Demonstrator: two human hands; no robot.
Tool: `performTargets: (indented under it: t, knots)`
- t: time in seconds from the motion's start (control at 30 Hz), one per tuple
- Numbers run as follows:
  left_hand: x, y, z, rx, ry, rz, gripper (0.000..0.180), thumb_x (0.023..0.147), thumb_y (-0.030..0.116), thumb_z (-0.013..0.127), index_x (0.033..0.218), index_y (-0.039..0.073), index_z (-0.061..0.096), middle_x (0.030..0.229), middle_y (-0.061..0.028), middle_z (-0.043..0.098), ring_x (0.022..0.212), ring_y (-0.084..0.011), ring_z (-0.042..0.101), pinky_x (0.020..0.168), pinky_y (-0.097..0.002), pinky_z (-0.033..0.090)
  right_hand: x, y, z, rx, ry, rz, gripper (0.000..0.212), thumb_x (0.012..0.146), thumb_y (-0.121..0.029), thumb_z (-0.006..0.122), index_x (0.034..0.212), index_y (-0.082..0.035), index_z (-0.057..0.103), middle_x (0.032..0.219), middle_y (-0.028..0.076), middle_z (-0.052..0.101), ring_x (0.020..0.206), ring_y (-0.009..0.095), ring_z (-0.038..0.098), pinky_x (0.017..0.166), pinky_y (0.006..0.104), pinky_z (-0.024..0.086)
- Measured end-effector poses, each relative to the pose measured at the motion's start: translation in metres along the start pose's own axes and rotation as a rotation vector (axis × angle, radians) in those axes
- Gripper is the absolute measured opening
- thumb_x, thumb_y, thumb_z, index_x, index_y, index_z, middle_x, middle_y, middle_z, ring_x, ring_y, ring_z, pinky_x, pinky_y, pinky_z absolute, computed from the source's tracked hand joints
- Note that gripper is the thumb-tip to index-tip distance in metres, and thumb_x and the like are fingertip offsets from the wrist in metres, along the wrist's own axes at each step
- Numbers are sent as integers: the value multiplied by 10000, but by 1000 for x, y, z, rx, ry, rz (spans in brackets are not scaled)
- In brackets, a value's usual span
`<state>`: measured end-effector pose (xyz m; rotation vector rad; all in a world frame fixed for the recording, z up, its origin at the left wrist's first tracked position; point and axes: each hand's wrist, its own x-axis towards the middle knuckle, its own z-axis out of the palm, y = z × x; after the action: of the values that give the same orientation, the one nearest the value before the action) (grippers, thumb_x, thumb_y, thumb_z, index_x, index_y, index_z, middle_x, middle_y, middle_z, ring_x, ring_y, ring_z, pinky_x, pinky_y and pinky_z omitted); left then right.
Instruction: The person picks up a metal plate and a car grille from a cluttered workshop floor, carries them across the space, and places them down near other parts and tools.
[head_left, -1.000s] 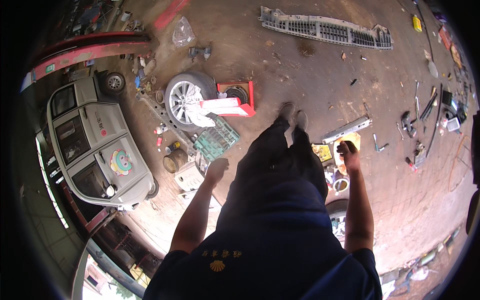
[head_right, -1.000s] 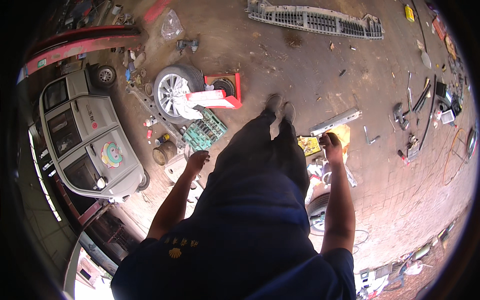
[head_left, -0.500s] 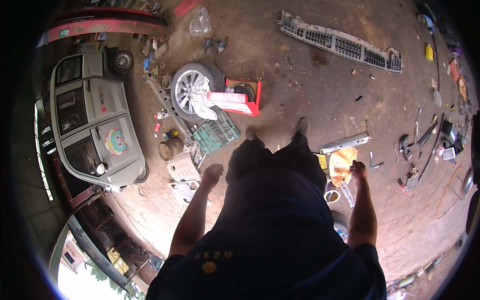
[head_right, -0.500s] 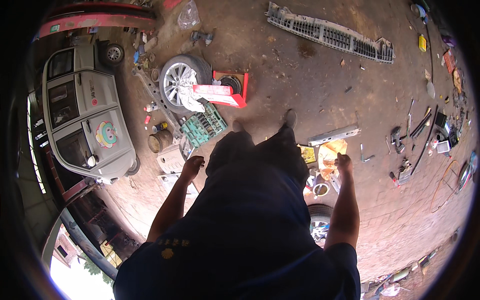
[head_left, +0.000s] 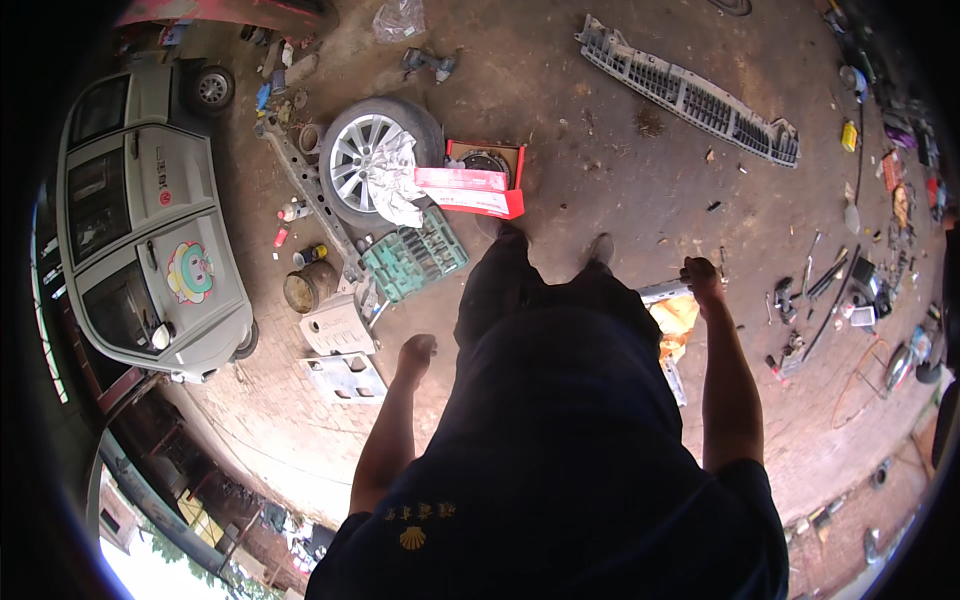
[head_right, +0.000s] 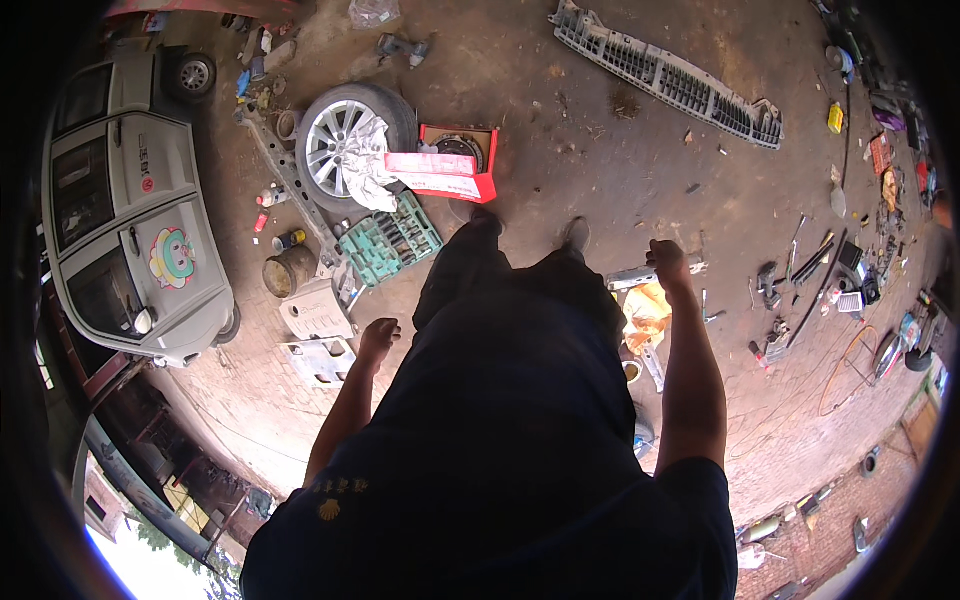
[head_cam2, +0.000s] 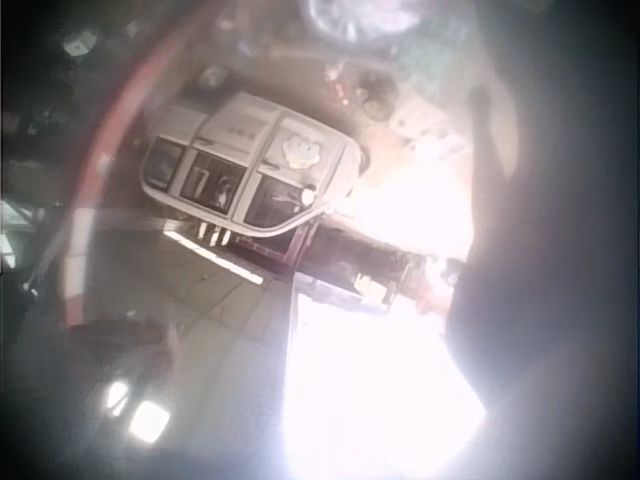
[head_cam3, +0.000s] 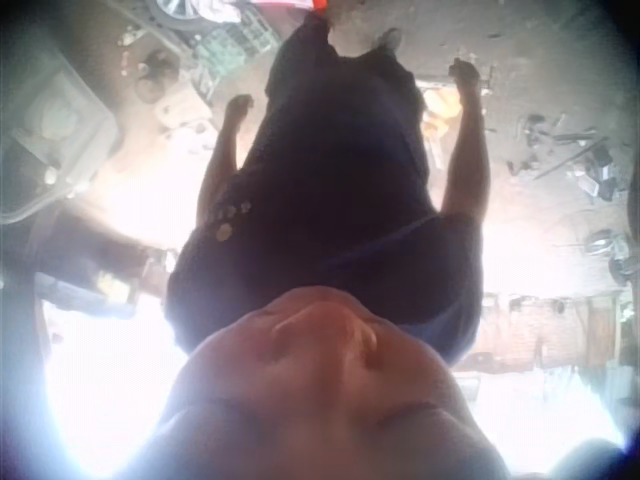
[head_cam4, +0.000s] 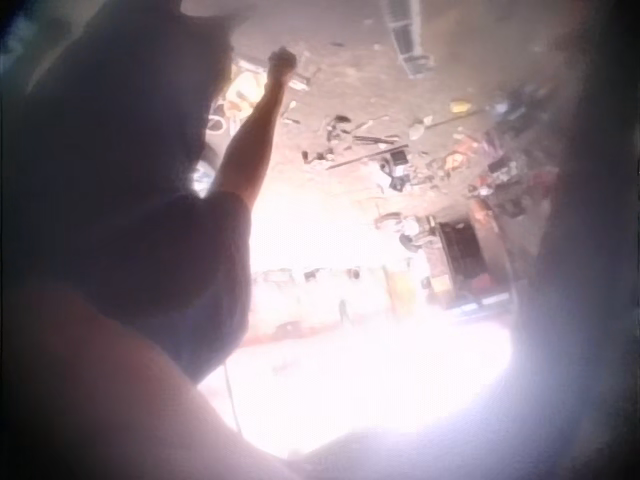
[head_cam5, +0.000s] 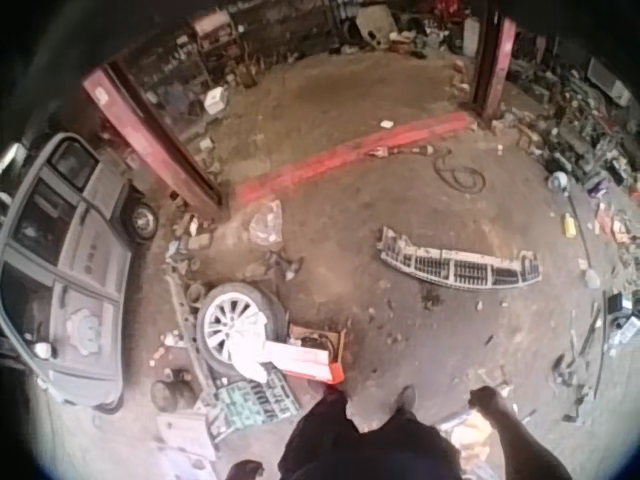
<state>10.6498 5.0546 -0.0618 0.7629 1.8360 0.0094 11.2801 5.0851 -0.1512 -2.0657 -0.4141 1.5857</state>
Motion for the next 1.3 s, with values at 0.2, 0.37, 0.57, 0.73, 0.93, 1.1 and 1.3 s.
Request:
performTargets:
  t: [0.2, 0.37, 0.57, 0.73, 0.93, 1.1, 1.3]
  knots:
    - [58, 4, -68, -160, -2, -13, 318, 946, 299, 560, 1102, 30, 625, 889, -53, 678, 749, -114, 628, 635, -236, 445, -21, -42, 72, -252, -74, 38, 302, 918, -335, 572, 957, -37, 603, 832, 59, 645, 733, 156, 613, 675, 308, 462]
    - [91, 51, -131, -364, 63, -119, 339, 924, 302, 563, 1124, 33, 613, 939, -45, 650, 832, -135, 606, 687, -250, 426, -12, -70, 103, -494, -168, -246, 273, 938, -259, 545, 967, 4, 609, 861, 97, 639, 795, 193, 624, 750, 334, 493]
    - [80, 88, -126, -471, 228, -288, 386, 930, 317, 553, 1182, 27, 592, 1028, -83, 660, 894, -169, 619, 753, -279, 445, 60, -120, 98, -246, -245, -8, 271, 937, -272, 572, 975, -6, 608, 822, 93, 644, 750, 186, 619, 706, 316, 490]
    - [32, 124, -69, -374, 258, -211, 320, 956, 251, 557, 1157, 9, 619, 962, -79, 675, 839, -164, 642, 710, -269, 470, 154, -178, 70, -313, -305, 113, 210, 934, -229, 594, 917, -20, 578, 740, 66, 606, 682, 159, 598, 637, 301, 491]
    - [45, 201, -14, -219, 191, -29, 276, 935, 181, 562, 1116, -15, 629, 941, -97, 677, 862, -180, 644, 787, -310, 502, 228, -284, 18, -339, -213, 10, 241, 920, -316, 540, 846, -95, 601, 685, -19, 576, 606, 84, 546, 550, 250, 377]
    - [73, 261, 0, -300, 202, 89, 247, 931, 144, 543, 1090, -20, 637, 936, -106, 675, 865, -181, 641, 793, -297, 500, 240, -333, -11, -362, -139, 10, 248, 909, -306, 536, 831, -84, 612, 710, 4, 614, 604, 95, 562, 546, 275, 390]
    - [68, 271, 8, -376, 244, 67, 292, 935, 194, 558, 1121, -21, 625, 985, -112, 688, 874, -200, 683, 788, -300, 526, 246, -350, -11, -568, -180, 94, 263, 916, -324, 546, 885, -71, 610, 750, 21, 628, 617, 107, 562, 549, 287, 403]
